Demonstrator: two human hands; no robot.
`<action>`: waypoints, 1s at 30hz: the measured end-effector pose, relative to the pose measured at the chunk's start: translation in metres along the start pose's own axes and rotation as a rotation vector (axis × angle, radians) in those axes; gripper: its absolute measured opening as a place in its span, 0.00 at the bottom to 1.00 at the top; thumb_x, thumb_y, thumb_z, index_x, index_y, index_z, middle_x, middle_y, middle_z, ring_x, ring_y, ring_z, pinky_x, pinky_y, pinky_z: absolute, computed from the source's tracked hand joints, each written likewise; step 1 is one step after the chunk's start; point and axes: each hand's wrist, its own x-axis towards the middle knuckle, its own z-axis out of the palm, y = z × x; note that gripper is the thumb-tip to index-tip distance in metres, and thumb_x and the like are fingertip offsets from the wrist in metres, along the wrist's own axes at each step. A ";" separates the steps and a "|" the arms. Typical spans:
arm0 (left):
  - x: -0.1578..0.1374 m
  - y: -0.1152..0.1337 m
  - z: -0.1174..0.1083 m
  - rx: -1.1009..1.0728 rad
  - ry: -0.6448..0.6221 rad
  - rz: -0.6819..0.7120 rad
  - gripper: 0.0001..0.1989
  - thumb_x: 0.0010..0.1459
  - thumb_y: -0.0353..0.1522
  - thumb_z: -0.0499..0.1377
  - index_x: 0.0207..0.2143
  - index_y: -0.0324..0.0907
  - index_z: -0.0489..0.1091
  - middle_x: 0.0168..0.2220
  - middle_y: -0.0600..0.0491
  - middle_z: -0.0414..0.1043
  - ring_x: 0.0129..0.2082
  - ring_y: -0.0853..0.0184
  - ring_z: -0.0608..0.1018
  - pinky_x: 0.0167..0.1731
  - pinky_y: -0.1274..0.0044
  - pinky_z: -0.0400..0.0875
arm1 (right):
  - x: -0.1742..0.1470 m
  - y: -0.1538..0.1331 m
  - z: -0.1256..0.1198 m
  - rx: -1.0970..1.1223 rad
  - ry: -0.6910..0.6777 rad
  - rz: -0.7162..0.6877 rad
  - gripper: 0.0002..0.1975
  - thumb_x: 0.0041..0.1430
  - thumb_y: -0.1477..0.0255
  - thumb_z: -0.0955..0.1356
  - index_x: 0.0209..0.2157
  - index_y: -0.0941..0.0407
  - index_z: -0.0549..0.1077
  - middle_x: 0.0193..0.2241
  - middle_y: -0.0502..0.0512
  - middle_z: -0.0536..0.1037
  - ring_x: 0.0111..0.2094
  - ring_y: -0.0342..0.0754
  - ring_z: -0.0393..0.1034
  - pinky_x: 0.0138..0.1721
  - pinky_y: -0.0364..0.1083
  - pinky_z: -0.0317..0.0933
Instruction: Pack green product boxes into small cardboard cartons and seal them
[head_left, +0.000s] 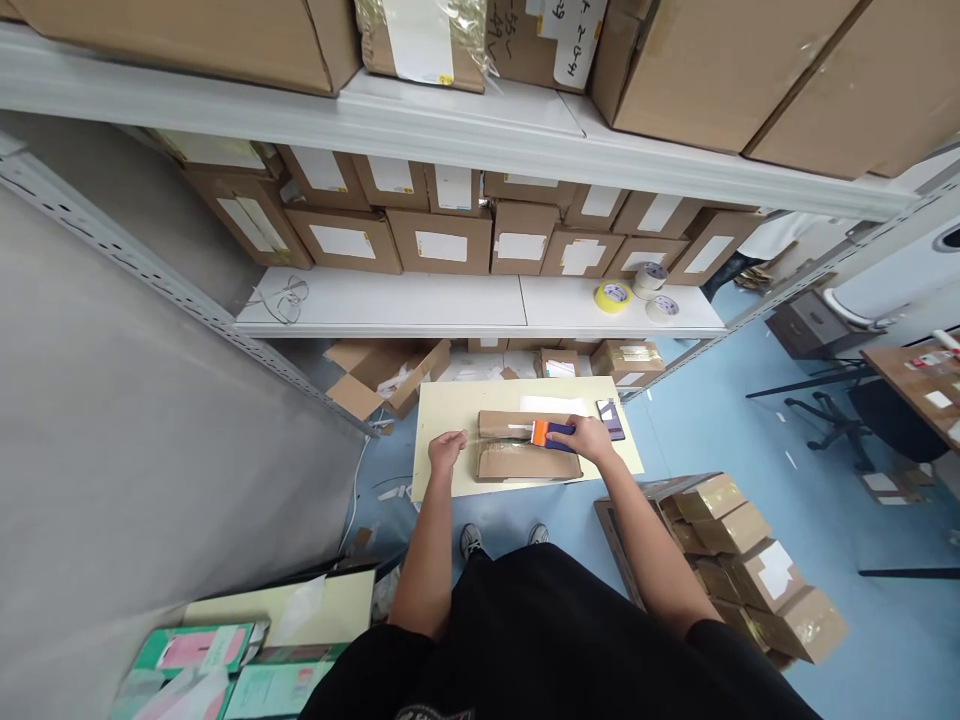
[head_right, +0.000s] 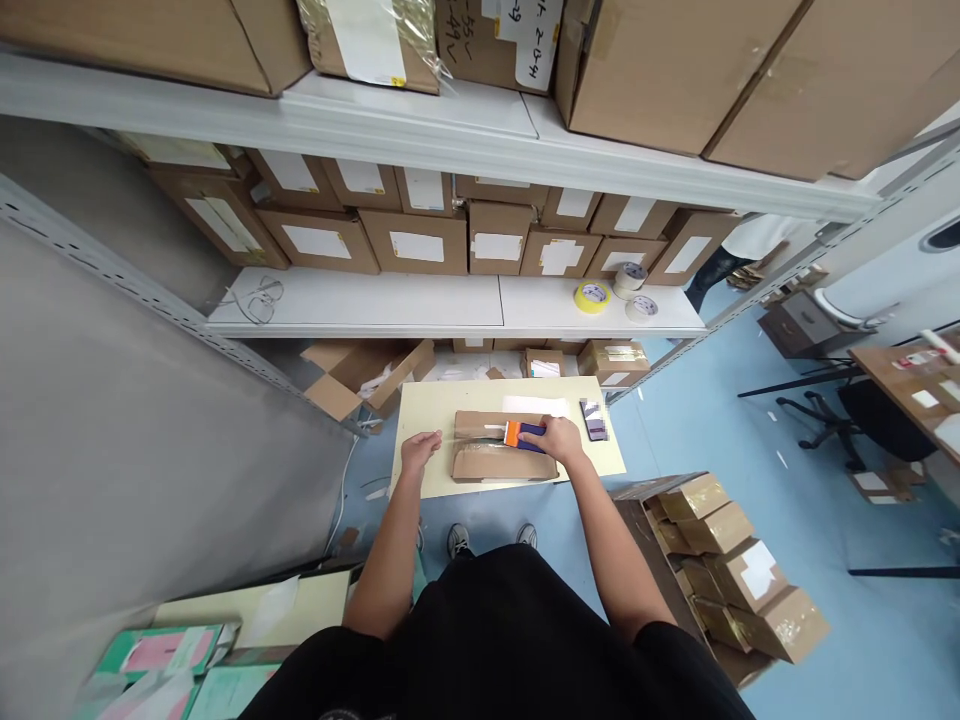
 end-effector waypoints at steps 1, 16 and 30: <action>0.001 -0.004 0.001 -0.004 0.000 -0.008 0.12 0.43 0.41 0.68 0.23 0.41 0.77 0.21 0.52 0.77 0.25 0.65 0.78 0.28 0.76 0.71 | 0.004 0.001 0.001 -0.012 -0.014 -0.005 0.32 0.56 0.38 0.68 0.39 0.54 0.81 0.36 0.62 0.84 0.40 0.57 0.78 0.35 0.45 0.60; 0.002 -0.033 0.001 -0.065 0.017 -0.010 0.16 0.39 0.44 0.70 0.24 0.40 0.78 0.23 0.50 0.78 0.25 0.66 0.77 0.29 0.75 0.73 | 0.033 0.015 0.045 -0.061 -0.177 -0.006 0.35 0.56 0.37 0.67 0.41 0.55 0.82 0.41 0.63 0.85 0.44 0.56 0.79 0.40 0.45 0.64; 0.001 -0.049 0.030 0.114 -0.067 -0.081 0.26 0.46 0.50 0.68 0.36 0.37 0.79 0.26 0.48 0.78 0.30 0.61 0.81 0.31 0.73 0.74 | 0.028 0.013 0.046 -0.063 -0.179 -0.002 0.35 0.57 0.38 0.68 0.43 0.56 0.81 0.41 0.64 0.85 0.45 0.57 0.79 0.39 0.45 0.64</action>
